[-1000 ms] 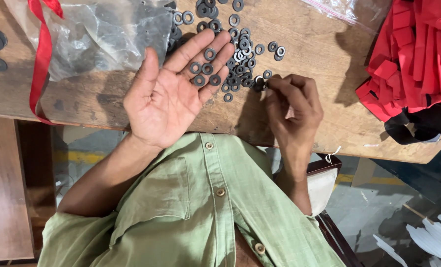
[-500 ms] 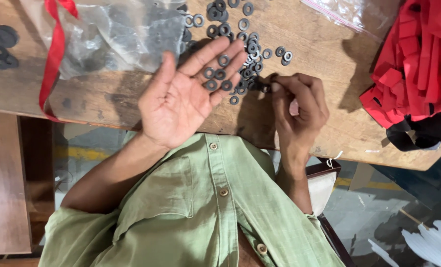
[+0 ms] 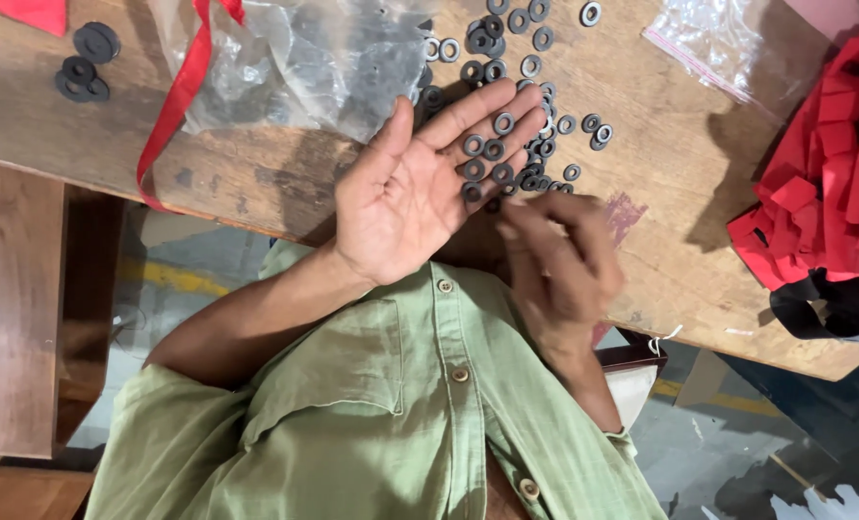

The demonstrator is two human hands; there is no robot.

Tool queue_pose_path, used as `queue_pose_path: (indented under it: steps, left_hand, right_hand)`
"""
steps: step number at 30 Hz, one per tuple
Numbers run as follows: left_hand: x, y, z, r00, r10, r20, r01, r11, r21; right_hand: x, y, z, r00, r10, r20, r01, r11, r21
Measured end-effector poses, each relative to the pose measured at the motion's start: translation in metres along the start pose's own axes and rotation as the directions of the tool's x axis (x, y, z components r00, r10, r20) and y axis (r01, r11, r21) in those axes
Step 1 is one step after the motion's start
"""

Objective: The person counts small black washers one at a time into their palm at a workbench, then transfers counted groups into a red drawstring pouch labeled HARDWARE. They open a cardboard box of washers, pour more onto the table, and continue counting and filling pouches.

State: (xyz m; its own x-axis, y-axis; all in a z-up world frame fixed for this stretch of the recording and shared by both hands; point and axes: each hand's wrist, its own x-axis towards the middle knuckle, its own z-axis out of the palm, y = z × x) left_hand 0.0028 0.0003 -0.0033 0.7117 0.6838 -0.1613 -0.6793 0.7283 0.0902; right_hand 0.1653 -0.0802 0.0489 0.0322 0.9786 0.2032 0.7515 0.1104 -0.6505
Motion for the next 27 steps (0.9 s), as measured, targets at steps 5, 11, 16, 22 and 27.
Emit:
queue_pose_path:
  steps: [5,11,16,22,27]
  left_hand:
    - [0.002,0.001,0.000,1.000,0.009,0.026,-0.008,0.999,-0.035]
    - [0.000,0.007,-0.005,0.998,0.032,0.055,-0.032,0.999,-0.009]
    - [-0.001,0.014,-0.009,0.997,0.050,0.054,-0.051,0.998,0.025]
    - [0.001,0.016,0.002,0.991,0.020,-0.132,-0.063,0.941,-0.332]
    - [-0.004,0.011,-0.007,0.996,0.058,0.061,-0.059,0.998,0.023]
  right_hand:
    - [-0.011,0.016,-0.012,0.984,0.121,-0.130,-0.119,0.993,0.021]
    - [-0.020,0.026,-0.012,0.946,0.274,-0.172,-0.267,0.962,0.062]
    - [-0.016,0.014,-0.009,0.960,0.279,-0.010,-0.279,0.960,-0.014]
    - [-0.011,0.008,0.010,0.985,0.131,0.115,-0.111,0.980,-0.163]
    - [-0.011,0.006,0.013,0.984,0.124,0.128,-0.095,0.973,-0.210]
